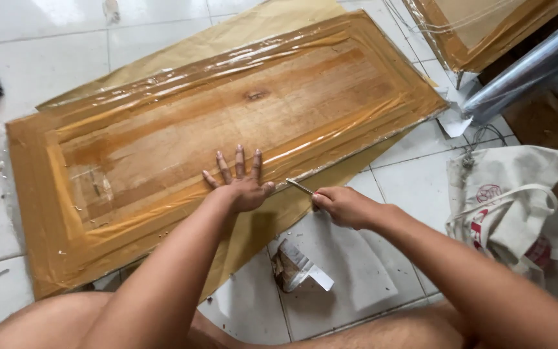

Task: Removing protective plastic wrap from a wooden frame using a small hand tool.

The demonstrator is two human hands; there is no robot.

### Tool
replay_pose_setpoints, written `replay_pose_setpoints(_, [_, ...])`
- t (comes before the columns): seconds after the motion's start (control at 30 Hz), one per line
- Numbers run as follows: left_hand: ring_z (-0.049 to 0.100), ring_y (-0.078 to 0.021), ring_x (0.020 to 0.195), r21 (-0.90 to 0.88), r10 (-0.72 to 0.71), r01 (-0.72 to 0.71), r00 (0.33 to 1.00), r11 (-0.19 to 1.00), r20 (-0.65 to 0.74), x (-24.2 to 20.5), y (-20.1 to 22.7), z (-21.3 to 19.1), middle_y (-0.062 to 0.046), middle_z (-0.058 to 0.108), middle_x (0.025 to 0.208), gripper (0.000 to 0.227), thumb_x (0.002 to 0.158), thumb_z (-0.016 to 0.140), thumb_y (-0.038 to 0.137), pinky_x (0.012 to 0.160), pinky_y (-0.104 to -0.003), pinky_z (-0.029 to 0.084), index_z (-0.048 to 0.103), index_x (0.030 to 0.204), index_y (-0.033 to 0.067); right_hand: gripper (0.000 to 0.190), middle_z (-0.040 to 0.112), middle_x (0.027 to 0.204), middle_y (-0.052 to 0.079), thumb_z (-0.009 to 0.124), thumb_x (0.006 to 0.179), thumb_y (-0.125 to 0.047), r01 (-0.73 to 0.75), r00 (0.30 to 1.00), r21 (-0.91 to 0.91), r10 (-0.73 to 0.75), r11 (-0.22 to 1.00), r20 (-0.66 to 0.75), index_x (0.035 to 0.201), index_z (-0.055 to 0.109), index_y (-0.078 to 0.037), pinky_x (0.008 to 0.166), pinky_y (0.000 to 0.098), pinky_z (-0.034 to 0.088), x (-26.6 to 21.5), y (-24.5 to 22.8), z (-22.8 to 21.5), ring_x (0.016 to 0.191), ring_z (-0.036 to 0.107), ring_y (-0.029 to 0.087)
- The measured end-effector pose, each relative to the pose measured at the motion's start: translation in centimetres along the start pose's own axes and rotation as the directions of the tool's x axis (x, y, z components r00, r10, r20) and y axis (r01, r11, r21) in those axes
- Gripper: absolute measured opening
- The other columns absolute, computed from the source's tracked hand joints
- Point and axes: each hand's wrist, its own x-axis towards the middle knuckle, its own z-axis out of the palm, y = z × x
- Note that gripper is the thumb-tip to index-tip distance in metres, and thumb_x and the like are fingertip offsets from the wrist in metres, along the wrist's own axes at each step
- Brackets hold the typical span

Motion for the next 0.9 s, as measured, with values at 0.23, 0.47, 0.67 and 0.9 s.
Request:
replay_pose_setpoints(0.23, [-0.043, -0.0565, 0.159, -0.049, 0.007, -0.007, 1.0, 0.999, 0.005, -1.6, 0.1, -0.6, -0.008, -0.035, 0.186, 0.096, 0.11, 0.035, 0.071, 0.118, -0.089, -0.021, -0.016, 0.182, 0.0324, 0.046, 0.071, 0.077, 0.016, 0.051, 0.113, -0.047, -0.069, 0.997, 0.277, 0.075, 0.958, -0.01, 0.109, 0.076, -0.008, 0.03, 0.0362, 0.051, 5.4, 2.2, 5.9, 0.05, 0.065, 0.026])
replay_pose_setpoints(0.47, [-0.042, -0.055, 0.16, -0.056, -0.005, 0.005, 1.0, 0.998, 0.001, -1.6, 0.2, -0.7, -0.007, -0.034, 0.187, 0.097, 0.109, 0.038, 0.069, 0.119, -0.088, -0.021, -0.016, 0.182, 0.0324, 0.048, 0.077, 0.086, 0.011, 0.053, 0.109, -0.054, -0.131, 0.967, 0.28, 0.185, 0.951, -0.177, 0.116, 0.082, -0.017, 0.077, 0.0458, 0.059, 1.3, 0.6, 3.4, 0.087, 0.072, 0.031])
replay_pose_setpoints(0.67, [-0.043, -0.0553, 0.159, -0.053, -0.007, 0.007, 1.0, 0.999, 0.001, -1.0, 0.2, -1.1, -0.008, -0.034, 0.187, 0.097, 0.11, 0.037, 0.07, 0.118, -0.089, -0.021, -0.017, 0.182, 0.0324, 0.051, 0.083, 0.122, 0.015, 0.043, 0.113, -0.053, -0.218, 0.964, -0.099, 0.199, 0.971, -0.175, 0.138, 0.078, -0.026, 0.11, 0.0558, 0.058, -2.2, -4.0, 1.4, 0.125, 0.075, 0.041])
replay_pose_setpoints(0.9, [-0.041, -0.0563, 0.16, -0.048, -0.003, 0.003, 1.0, 0.999, -0.01, -0.5, 0.1, -0.4, -0.008, -0.033, 0.187, 0.097, 0.11, 0.038, 0.071, 0.117, -0.09, -0.021, -0.015, 0.182, 0.0329, 0.05, 0.084, 0.11, 0.016, 0.041, 0.11, -0.057, -0.177, 0.967, -0.288, 0.111, 0.941, -0.231, 0.121, 0.079, -0.026, 0.106, 0.0575, 0.061, -1.8, -3.5, 0.6, 0.114, 0.079, 0.045])
